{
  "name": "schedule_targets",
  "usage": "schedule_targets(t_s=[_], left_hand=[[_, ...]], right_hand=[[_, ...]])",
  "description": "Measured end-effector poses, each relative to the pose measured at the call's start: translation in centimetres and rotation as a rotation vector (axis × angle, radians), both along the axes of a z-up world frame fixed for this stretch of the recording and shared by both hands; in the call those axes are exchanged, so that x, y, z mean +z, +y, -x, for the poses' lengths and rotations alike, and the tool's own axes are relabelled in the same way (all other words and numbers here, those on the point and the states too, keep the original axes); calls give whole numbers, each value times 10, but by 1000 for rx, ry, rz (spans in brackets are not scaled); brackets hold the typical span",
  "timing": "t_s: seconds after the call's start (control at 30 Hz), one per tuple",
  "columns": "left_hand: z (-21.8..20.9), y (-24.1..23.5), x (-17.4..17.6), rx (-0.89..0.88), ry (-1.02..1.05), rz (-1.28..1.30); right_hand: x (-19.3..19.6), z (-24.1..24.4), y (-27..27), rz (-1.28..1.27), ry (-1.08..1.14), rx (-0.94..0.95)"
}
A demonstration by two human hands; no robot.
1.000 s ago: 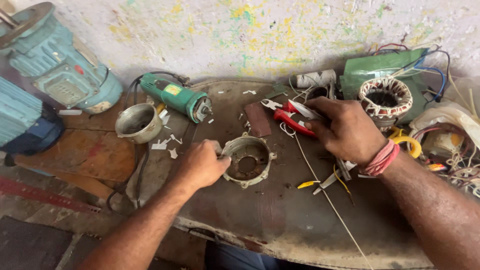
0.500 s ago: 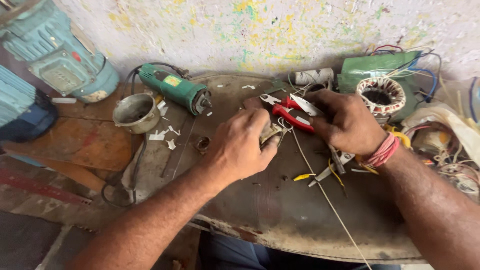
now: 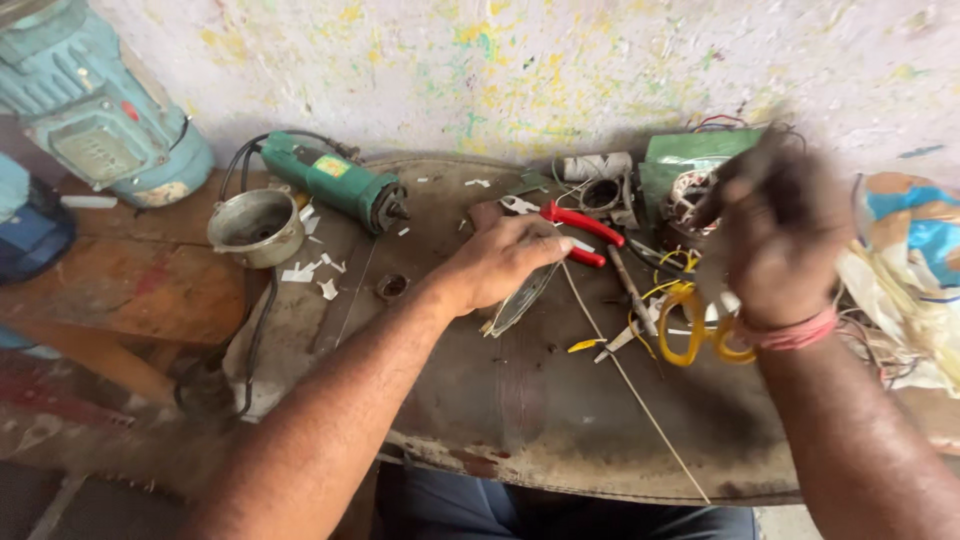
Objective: The person uses yellow-handled shears to cut and remove old insulation and debris from the slots of a motor stator. They repeatedly rotate the stator and scrape the interior surfaces to clear the winding channels.
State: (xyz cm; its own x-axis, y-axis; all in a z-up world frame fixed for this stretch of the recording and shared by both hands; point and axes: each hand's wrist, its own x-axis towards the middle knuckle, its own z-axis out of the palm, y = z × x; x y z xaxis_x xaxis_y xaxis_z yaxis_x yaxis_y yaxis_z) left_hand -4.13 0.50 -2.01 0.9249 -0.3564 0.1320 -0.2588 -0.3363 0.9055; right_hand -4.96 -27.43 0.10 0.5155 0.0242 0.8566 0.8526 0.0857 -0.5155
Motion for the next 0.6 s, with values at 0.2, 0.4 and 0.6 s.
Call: schedule_targets(t_s=[0.2, 0.4, 0.6], left_hand=[[-16, -8, -8, 89, 126, -111], [-28, -2, -19, 33, 221, 50], [-28, 16, -22, -87, 274, 162]], right_hand=[[-3, 13, -42, 504, 200, -224], [23, 17, -66, 949, -394, -761], [25, 16, -86, 594, -412, -788]])
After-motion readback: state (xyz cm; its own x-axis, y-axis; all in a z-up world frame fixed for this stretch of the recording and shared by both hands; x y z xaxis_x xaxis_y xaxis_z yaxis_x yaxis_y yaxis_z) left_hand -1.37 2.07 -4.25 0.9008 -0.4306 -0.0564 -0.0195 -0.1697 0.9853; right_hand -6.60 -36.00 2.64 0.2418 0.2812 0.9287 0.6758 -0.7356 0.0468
